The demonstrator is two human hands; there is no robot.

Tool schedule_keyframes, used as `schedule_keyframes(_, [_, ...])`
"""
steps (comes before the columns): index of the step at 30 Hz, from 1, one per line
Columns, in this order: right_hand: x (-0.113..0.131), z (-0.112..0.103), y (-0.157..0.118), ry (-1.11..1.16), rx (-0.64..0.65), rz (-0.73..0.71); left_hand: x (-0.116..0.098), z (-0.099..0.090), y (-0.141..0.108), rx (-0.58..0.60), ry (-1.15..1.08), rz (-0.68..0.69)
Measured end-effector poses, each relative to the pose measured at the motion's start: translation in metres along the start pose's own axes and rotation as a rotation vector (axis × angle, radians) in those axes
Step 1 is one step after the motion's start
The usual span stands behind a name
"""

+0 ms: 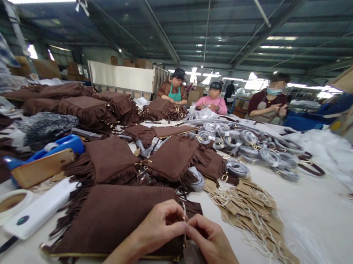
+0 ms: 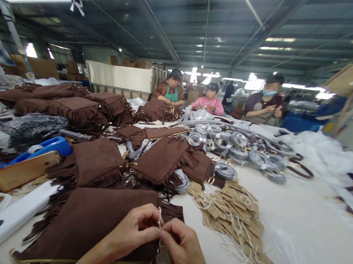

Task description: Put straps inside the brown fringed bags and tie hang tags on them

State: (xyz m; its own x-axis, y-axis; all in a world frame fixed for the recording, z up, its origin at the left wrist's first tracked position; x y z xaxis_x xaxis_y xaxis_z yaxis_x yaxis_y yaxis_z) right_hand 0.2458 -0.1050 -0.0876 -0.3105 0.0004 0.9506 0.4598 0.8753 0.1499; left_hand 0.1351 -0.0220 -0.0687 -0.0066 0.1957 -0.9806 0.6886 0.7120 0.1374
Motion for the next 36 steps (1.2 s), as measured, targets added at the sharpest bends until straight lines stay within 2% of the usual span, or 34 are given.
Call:
schedule_keyframes(5, [0.003, 0.001, -0.003, -0.034, -0.004, -0.035, 0.002, 0.000, 0.000, -0.086, 0.028, 0.010])
schedule_keyframes(9, [0.004, -0.002, -0.002, -0.097, -0.018, -0.087, -0.001, -0.001, 0.001, -0.118, 0.178, 0.070])
schedule_keyframes(13, [0.004, -0.005, 0.000, -0.139, -0.006, -0.119, -0.002, 0.000, 0.001, -0.060, 0.301, 0.121])
schedule_keyframes(19, [0.004, -0.008, 0.000, -0.174, -0.044, -0.117, -0.007, -0.001, -0.003, 0.023, 0.351, 0.130])
schedule_keyframes(22, [0.003, -0.008, 0.001, -0.166, -0.032, -0.091, -0.005, -0.002, -0.003, 0.019, 0.171, 0.002])
schedule_keyframes(26, [-0.002, -0.009, 0.002, -0.058, 0.055, -0.012, 0.006, 0.002, -0.003, 0.041, -0.176, -0.242])
schedule_keyframes(29, [-0.001, -0.013, 0.000, 0.045, 0.148, 0.040, 0.011, 0.004, -0.003, 0.034, -0.454, -0.363])
schedule_keyframes(33, [0.006, -0.017, -0.006, 0.210, 0.245, 0.089, 0.012, 0.003, -0.003, 0.024, -0.647, -0.411])
schedule_keyframes(36, [-0.003, -0.018, -0.006, 0.352, 0.210, 0.219, 0.013, 0.000, -0.003, 0.007, -0.685, -0.445])
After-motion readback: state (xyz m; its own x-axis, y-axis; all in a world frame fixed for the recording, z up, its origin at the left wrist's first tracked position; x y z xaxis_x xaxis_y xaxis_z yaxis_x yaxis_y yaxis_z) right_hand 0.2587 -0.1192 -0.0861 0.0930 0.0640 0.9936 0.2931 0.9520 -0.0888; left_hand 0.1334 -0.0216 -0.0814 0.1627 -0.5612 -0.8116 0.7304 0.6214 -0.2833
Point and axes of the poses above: each hand's wrist, its own y-axis towards the middle knuckle, its own z-axis out of the palm, x = y × z, the point moved 6 cm from there along y, towards the middle knuckle, and after that the axes turned 11 degrees about -x, right-handed, at the moved point
